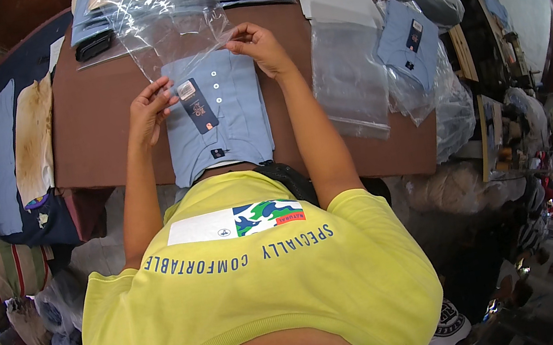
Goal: The person puts a folded blue shirt into a clear plastic bag and places it on a stack of similar items.
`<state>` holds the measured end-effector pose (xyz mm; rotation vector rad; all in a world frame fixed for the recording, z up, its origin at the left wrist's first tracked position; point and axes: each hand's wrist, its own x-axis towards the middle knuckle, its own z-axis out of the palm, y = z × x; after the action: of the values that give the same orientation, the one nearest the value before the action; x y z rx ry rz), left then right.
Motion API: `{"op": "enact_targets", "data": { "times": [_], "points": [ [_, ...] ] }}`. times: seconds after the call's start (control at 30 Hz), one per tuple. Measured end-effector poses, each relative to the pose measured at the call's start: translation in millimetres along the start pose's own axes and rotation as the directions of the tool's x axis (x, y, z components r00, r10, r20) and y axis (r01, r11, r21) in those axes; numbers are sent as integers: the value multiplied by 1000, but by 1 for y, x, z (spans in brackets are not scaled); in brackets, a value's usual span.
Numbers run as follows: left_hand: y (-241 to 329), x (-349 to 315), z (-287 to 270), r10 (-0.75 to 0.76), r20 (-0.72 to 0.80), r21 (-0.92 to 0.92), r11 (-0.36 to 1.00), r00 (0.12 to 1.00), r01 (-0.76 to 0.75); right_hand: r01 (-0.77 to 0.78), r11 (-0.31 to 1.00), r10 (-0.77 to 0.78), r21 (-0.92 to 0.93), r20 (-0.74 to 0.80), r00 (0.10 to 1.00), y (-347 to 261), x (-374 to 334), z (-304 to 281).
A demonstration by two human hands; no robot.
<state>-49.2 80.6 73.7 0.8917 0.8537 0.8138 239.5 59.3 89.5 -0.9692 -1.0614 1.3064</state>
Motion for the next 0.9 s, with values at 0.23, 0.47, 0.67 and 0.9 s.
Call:
{"op": "enact_targets", "data": {
  "times": [0.23, 0.47, 0.67, 0.9],
  "points": [
    [3, -2, 5, -26, 5, -15, 1000, 1000, 26, 109, 975, -138, -192, -149, 979, 1, -3, 25],
    [-1, 2, 5, -11, 8, -43, 999, 1000, 11, 172, 968, -215, -181, -253, 943, 12, 3, 10],
    [-2, 7, -11, 16, -63, -49, 999, 998, -19, -136, 975, 87, -174, -262, 961, -8, -16, -8],
    [0, 10, -17, -72, 11, 76, 995, 997, 71, -465, 877, 431, -124, -226, 874, -8, -36, -26]
  ]
}}
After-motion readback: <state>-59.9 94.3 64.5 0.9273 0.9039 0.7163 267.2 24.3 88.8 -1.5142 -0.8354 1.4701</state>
